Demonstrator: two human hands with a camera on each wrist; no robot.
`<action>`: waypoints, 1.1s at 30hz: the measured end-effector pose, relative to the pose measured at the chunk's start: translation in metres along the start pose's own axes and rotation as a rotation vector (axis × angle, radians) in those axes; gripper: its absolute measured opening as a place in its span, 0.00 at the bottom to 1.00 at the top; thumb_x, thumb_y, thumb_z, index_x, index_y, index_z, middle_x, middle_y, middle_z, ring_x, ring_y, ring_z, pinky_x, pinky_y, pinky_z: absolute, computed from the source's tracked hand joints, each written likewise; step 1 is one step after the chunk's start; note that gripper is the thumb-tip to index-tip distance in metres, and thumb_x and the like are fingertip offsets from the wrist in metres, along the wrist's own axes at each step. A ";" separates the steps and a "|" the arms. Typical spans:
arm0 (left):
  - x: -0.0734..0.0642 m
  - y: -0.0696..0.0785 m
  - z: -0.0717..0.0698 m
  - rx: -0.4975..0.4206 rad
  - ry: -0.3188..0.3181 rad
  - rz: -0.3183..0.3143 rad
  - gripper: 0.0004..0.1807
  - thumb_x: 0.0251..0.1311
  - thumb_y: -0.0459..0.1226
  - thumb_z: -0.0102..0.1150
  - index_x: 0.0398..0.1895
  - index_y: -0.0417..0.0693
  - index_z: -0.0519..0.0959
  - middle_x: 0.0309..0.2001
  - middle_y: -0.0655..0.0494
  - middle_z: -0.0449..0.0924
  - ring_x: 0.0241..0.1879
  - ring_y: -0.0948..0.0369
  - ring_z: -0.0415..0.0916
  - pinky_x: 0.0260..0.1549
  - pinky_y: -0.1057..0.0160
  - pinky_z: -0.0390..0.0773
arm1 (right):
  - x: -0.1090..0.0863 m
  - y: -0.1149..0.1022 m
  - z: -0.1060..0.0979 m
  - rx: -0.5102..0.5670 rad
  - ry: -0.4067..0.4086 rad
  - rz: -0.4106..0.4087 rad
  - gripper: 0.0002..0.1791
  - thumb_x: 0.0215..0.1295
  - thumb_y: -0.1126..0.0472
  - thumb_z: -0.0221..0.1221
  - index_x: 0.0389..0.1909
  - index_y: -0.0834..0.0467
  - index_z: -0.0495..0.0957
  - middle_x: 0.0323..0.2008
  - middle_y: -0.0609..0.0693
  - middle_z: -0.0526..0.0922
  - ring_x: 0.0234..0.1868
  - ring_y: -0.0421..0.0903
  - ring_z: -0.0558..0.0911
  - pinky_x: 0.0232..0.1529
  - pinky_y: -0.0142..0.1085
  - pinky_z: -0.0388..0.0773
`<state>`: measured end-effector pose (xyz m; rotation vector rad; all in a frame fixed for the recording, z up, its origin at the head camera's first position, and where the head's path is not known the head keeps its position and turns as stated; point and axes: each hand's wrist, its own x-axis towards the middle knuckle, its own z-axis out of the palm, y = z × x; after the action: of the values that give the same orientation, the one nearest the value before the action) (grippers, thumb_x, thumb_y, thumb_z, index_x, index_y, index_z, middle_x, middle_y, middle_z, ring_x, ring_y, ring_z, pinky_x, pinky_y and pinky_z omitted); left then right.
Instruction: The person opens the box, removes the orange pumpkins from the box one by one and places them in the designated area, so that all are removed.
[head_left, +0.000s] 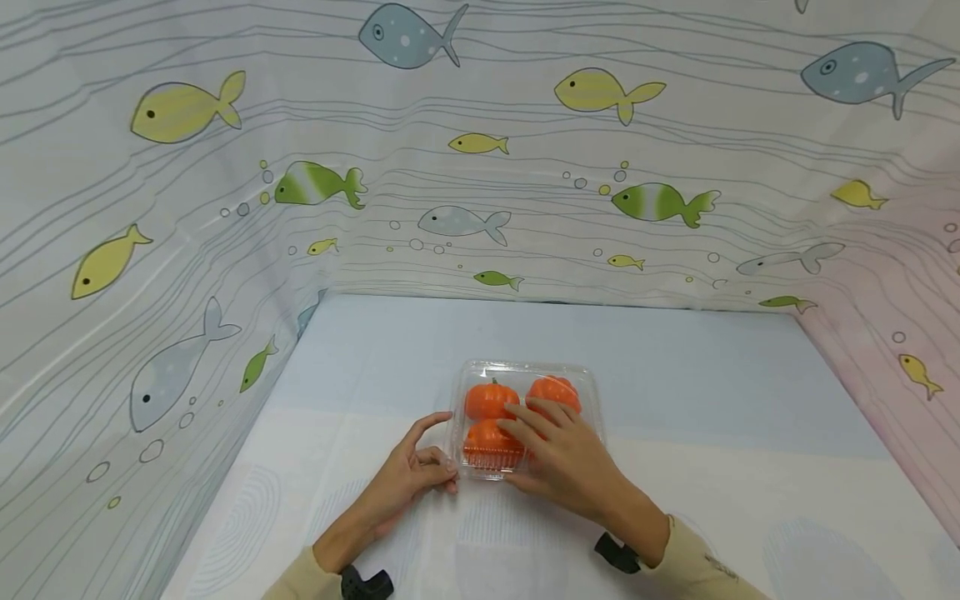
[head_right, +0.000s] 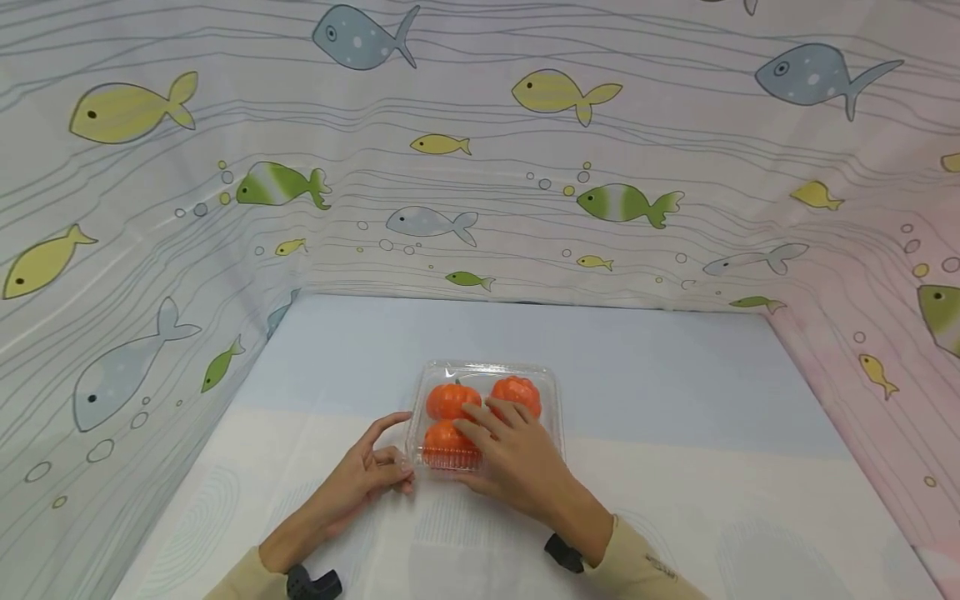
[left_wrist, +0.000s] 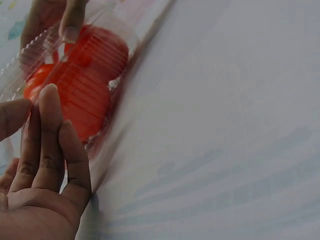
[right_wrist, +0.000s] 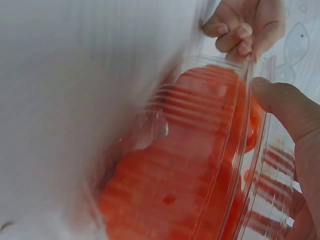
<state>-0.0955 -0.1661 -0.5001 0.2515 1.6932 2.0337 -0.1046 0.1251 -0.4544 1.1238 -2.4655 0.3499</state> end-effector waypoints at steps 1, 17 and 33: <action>0.000 0.000 0.000 0.003 0.000 -0.001 0.43 0.68 0.33 0.66 0.80 0.59 0.54 0.36 0.48 0.81 0.35 0.53 0.84 0.50 0.53 0.83 | -0.003 0.002 -0.001 0.001 0.005 0.000 0.41 0.51 0.39 0.77 0.64 0.52 0.78 0.64 0.52 0.80 0.64 0.57 0.75 0.64 0.54 0.74; 0.004 0.002 -0.003 0.017 -0.017 0.008 0.42 0.68 0.30 0.64 0.80 0.59 0.55 0.36 0.46 0.80 0.36 0.51 0.85 0.50 0.52 0.83 | -0.037 0.027 -0.017 0.053 0.045 0.042 0.45 0.45 0.44 0.82 0.64 0.58 0.79 0.64 0.53 0.80 0.64 0.56 0.77 0.59 0.51 0.79; 0.000 0.003 -0.004 0.013 -0.021 0.001 0.44 0.67 0.31 0.67 0.80 0.57 0.54 0.35 0.48 0.82 0.34 0.52 0.85 0.50 0.51 0.84 | -0.056 0.033 -0.024 0.100 0.029 0.040 0.43 0.50 0.49 0.80 0.66 0.60 0.77 0.66 0.54 0.78 0.67 0.54 0.75 0.54 0.47 0.83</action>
<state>-0.0979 -0.1695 -0.4985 0.2778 1.6943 2.0143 -0.0909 0.1927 -0.4611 1.1024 -2.4719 0.5022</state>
